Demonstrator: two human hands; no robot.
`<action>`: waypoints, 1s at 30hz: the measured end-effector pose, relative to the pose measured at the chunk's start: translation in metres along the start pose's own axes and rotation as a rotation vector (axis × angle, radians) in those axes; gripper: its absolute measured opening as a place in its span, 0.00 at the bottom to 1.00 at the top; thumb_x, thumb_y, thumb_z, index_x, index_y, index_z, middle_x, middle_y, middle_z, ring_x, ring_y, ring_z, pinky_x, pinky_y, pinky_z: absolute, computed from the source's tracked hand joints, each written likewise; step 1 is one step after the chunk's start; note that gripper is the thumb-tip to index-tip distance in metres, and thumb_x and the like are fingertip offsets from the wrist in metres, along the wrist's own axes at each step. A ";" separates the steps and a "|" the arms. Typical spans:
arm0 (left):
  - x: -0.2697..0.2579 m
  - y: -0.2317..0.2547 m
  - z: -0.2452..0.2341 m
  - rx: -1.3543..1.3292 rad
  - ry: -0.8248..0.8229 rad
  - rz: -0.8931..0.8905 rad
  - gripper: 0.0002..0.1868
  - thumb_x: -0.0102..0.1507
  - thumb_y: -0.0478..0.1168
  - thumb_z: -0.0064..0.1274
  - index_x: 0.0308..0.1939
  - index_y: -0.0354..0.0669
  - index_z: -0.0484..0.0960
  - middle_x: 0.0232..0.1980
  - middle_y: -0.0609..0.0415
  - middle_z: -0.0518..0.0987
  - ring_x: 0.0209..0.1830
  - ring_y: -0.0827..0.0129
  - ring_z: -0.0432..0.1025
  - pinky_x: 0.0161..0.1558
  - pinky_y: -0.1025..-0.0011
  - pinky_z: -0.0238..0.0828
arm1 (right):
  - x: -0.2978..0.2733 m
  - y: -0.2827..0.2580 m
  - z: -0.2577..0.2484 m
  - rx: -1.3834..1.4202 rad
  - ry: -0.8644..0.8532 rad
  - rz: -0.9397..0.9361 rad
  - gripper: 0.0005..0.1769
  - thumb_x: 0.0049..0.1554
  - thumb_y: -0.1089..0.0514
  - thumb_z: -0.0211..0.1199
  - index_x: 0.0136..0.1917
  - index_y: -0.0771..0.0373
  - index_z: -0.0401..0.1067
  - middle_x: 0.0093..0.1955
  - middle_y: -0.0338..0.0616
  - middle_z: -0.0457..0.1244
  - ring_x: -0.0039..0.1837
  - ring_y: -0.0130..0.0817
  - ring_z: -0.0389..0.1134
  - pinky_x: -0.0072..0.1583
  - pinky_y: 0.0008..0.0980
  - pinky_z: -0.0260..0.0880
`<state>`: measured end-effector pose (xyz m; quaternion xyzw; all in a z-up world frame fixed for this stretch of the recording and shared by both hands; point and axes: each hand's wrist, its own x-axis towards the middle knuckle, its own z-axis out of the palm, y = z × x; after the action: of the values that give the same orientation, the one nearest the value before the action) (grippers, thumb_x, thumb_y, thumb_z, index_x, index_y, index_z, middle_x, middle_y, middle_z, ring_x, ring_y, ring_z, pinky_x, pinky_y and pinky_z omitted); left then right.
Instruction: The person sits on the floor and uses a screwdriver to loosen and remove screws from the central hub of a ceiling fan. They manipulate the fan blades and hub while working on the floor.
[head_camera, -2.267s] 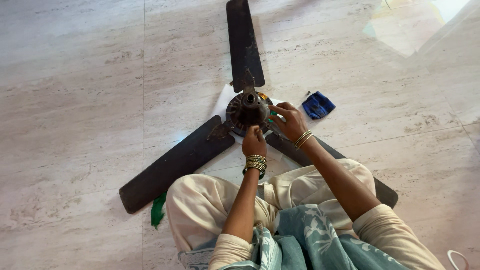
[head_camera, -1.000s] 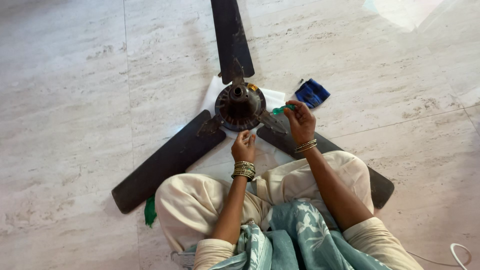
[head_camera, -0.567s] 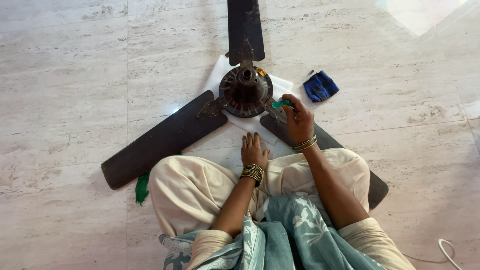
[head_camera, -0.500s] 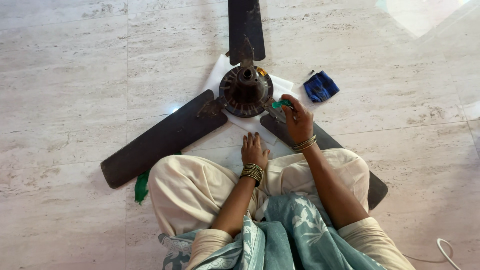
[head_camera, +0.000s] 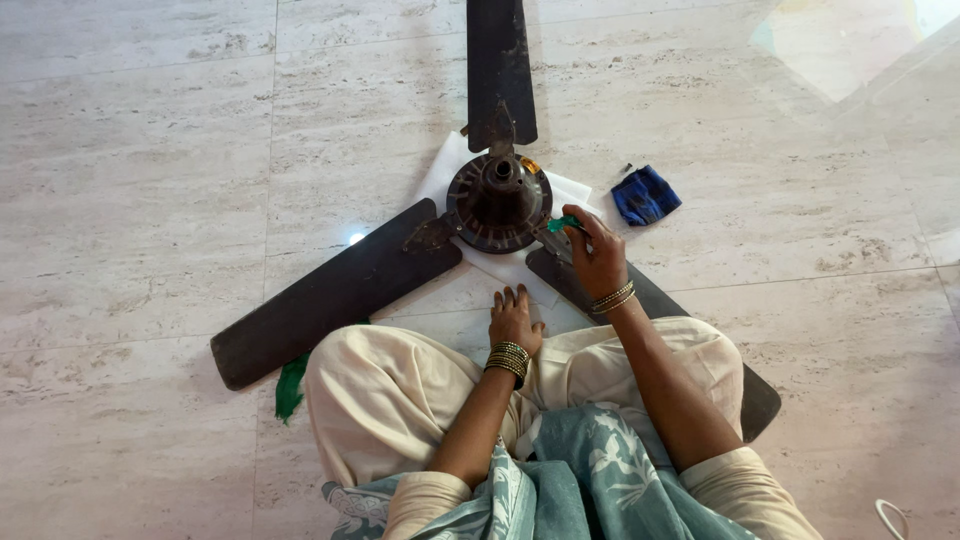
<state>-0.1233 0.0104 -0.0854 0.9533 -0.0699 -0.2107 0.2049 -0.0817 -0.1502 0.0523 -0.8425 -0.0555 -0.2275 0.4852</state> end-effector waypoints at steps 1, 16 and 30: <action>0.000 0.000 -0.002 -0.014 -0.009 0.000 0.51 0.60 0.49 0.63 0.79 0.42 0.48 0.81 0.38 0.50 0.81 0.43 0.44 0.77 0.52 0.45 | 0.001 -0.002 -0.001 0.005 -0.010 -0.037 0.17 0.63 0.69 0.59 0.66 0.65 0.72 0.56 0.53 0.71 0.51 0.36 0.75 0.49 0.32 0.75; 0.003 -0.003 -0.003 -0.032 -0.015 0.010 0.51 0.60 0.47 0.65 0.78 0.42 0.49 0.80 0.37 0.51 0.81 0.43 0.44 0.77 0.53 0.48 | 0.035 0.001 -0.001 -0.094 -0.237 -0.147 0.19 0.60 0.66 0.63 0.64 0.61 0.75 0.59 0.53 0.70 0.52 0.44 0.76 0.52 0.36 0.77; 0.009 -0.008 -0.003 -0.030 -0.061 0.022 0.51 0.61 0.46 0.64 0.79 0.42 0.48 0.81 0.38 0.50 0.81 0.43 0.44 0.78 0.57 0.46 | 0.031 0.007 0.007 -0.151 -0.213 -0.228 0.17 0.60 0.61 0.67 0.62 0.61 0.76 0.58 0.55 0.69 0.51 0.44 0.75 0.52 0.36 0.77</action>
<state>-0.1138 0.0166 -0.0898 0.9424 -0.0833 -0.2386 0.2192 -0.0499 -0.1521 0.0578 -0.8842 -0.1844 -0.1939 0.3828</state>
